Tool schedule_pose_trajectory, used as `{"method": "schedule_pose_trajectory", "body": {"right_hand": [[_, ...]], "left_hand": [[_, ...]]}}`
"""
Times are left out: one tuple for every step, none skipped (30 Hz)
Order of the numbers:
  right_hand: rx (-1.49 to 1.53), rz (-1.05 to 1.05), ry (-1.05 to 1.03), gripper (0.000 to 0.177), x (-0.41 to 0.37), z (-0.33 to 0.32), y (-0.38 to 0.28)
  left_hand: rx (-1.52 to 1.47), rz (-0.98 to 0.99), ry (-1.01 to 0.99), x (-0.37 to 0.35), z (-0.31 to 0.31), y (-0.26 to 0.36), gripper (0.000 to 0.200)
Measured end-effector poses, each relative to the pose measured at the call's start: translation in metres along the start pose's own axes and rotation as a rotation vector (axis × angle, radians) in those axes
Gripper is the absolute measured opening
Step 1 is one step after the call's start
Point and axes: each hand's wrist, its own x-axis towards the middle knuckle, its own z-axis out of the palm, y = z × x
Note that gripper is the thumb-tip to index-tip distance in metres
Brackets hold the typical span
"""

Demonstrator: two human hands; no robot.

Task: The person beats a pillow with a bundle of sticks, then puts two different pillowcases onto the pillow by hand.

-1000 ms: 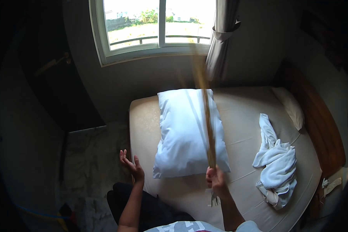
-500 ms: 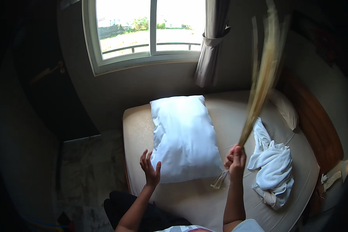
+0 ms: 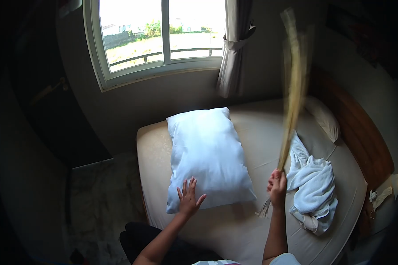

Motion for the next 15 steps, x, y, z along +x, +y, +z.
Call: {"method": "schedule_pose_trajectory", "body": {"right_hand": [[0.075,-0.185,0.132,0.027,0.008,-0.004,-0.022],[0.149,-0.378,0.264,0.028,0.017,-0.006,-0.035],[0.183,-0.546,0.397,0.028,0.029,-0.005,-0.037],[0.217,-0.710,0.529,0.028,0.040,-0.004,-0.030],[0.302,-0.778,0.554,0.027,0.053,-0.002,-0.004],[0.274,-0.627,0.688,0.026,0.056,0.015,0.029],[-0.037,-0.450,0.524,0.023,0.059,0.009,0.089],[-0.710,-0.340,0.197,0.026,0.057,-0.002,0.152],[-1.064,0.115,-0.428,0.026,0.044,-0.015,0.213],[-1.168,0.218,-0.326,0.034,0.008,-0.012,0.197],[-1.015,-0.026,-0.264,0.034,-0.001,-0.035,0.208],[-0.766,0.149,-0.252,0.033,-0.004,-0.061,0.204],[-0.636,0.152,-0.183,0.030,-0.016,-0.074,0.172],[-0.606,0.143,-0.114,0.029,-0.031,-0.077,0.128],[-0.495,0.187,-0.028,0.029,-0.041,-0.082,0.103]], "left_hand": [[0.059,-0.013,-0.010,-0.002,0.007,0.001,0.078],[0.115,-0.021,-0.016,0.000,0.011,0.004,0.080],[0.084,0.000,0.008,0.003,0.014,0.009,0.081],[0.054,0.018,0.029,0.003,0.015,0.014,0.082],[0.027,0.032,0.047,0.002,0.016,0.018,0.084],[0.024,0.068,0.047,0.002,0.017,0.023,0.086],[0.023,0.105,0.045,0.003,0.016,0.026,0.088],[0.019,0.144,0.046,0.004,0.016,0.031,0.090],[0.098,0.178,-0.025,0.002,0.015,0.034,0.091],[0.182,0.214,-0.099,-0.001,0.014,0.037,0.093],[0.272,0.253,-0.168,0.002,0.013,0.037,0.095],[0.340,0.332,-0.155,0.012,0.017,0.039,0.097],[0.407,0.396,-0.166,0.014,0.024,0.038,0.100],[0.472,0.470,-0.188,0.013,0.032,0.035,0.102],[0.416,0.491,-0.146,0.025,0.044,0.031,0.096]]}}
